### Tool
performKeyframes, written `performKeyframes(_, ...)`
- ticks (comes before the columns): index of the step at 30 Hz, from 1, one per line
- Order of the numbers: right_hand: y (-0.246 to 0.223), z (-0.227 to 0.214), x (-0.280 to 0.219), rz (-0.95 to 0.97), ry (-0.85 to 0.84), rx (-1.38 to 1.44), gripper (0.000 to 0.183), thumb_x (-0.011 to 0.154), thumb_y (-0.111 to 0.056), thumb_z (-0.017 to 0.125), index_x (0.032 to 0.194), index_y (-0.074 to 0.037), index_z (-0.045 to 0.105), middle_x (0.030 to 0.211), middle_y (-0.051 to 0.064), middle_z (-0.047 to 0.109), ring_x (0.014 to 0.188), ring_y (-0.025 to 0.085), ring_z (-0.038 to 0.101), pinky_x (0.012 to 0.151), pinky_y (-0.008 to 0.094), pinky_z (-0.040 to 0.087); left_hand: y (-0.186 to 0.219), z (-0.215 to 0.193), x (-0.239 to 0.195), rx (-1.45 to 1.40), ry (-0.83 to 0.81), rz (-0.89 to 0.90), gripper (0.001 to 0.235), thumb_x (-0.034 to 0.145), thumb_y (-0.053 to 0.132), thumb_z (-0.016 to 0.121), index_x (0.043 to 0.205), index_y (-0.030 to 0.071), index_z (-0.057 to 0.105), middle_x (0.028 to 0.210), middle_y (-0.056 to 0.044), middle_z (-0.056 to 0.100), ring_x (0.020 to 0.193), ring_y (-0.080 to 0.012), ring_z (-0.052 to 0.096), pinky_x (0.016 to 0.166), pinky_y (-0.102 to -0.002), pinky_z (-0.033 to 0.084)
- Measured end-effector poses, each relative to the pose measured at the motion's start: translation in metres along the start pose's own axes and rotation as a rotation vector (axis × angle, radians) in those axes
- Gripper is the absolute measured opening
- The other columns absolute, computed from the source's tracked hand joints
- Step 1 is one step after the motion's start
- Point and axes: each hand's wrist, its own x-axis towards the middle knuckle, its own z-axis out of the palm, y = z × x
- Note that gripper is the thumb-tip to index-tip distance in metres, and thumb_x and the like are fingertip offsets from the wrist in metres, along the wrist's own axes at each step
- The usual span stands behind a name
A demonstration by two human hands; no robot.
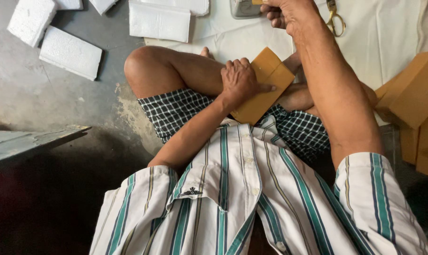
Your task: The person sits on the floor and packs a small electronic device into a cardboard box. They place white foam padding inside, insert the device, close the box, and seal it with packing tape using a handheld dispenser.
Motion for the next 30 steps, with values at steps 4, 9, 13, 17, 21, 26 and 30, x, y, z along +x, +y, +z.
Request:
performKeyframes(4,0.007,0.001,0.002,0.068,-0.012,0.045,0.008,0.092,-0.015,0.077,0.094,-0.008,0.073,0.078,0.002,0.075,0.06,0.006,0.064,0.05,0.018,0.052,-0.01,0.006,0.021,-0.044,-0.1,0.029,0.111,0.05,0.079,0.083,0.118,-0.006,0.062,0.117,-0.021,0.068,0.121,-0.0365,0.056,0.104,-0.045,0.044)
performKeyframes(9,0.014,-0.007,0.012,0.043,-0.014,0.062,0.01,0.095,-0.017,0.077,0.092,-0.009,0.073,0.08,0.002,0.075,0.061,0.006,0.064,0.052,0.018,0.052,-0.036,0.018,0.059,-0.377,-0.248,-0.028,0.1,0.068,0.076,0.076,0.115,-0.012,0.072,0.107,-0.025,0.074,0.101,-0.0315,0.076,0.088,-0.038,0.058)
performKeyframes(13,0.019,-0.01,0.012,0.007,-0.036,0.078,0.011,0.096,-0.015,0.079,0.091,-0.008,0.072,0.081,0.003,0.075,0.063,0.008,0.065,0.054,0.019,0.053,-0.059,0.035,0.091,-0.548,-0.166,-0.08,0.087,0.079,0.066,0.072,0.119,-0.011,0.067,0.108,-0.025,0.074,0.098,-0.0321,0.075,0.083,-0.038,0.059)
performKeyframes(17,0.015,-0.006,0.004,0.004,-0.028,0.093,0.009,0.096,-0.011,0.079,0.094,-0.006,0.071,0.081,0.004,0.074,0.064,0.008,0.065,0.053,0.02,0.052,-0.08,0.042,0.119,-0.904,-0.271,-0.215,0.071,0.09,0.056,0.066,0.125,-0.007,0.067,0.111,-0.023,0.076,0.098,-0.0324,0.075,0.082,-0.038,0.058)
performKeyframes(21,0.007,-0.002,-0.006,-0.043,-0.007,-0.023,0.037,0.097,-0.008,0.075,0.128,0.002,0.058,0.084,0.007,0.073,0.065,0.009,0.066,0.051,0.021,0.05,-0.094,0.051,0.143,-1.028,-0.252,-0.293,0.057,0.098,0.047,0.06,0.132,0.001,0.066,0.118,-0.021,0.077,0.103,-0.0314,0.073,0.084,-0.036,0.055)
performKeyframes(26,0.007,0.001,-0.014,0.021,0.025,0.016,0.077,0.096,-0.005,0.073,0.156,0.008,0.026,0.085,0.011,0.072,0.063,0.013,0.065,0.051,0.025,0.051,-0.115,0.078,0.178,-1.404,-0.224,-0.192,0.074,0.091,0.03,0.06,0.155,0.013,0.027,0.138,-0.025,0.058,0.115,-0.0339,0.066,0.098,-0.043,0.058)
performKeyframes(30,0.01,0.009,-0.018,0.02,0.047,0.039,0.08,0.095,-0.006,0.074,0.157,0.009,0.025,0.085,0.011,0.07,0.064,0.014,0.064,0.052,0.025,0.051,-0.13,0.104,0.2,-1.066,-0.02,0.064,0.077,0.102,0.029,0.06,0.164,0.013,0.017,0.154,-0.022,0.05,0.136,-0.0335,0.054,0.115,-0.037,0.043)
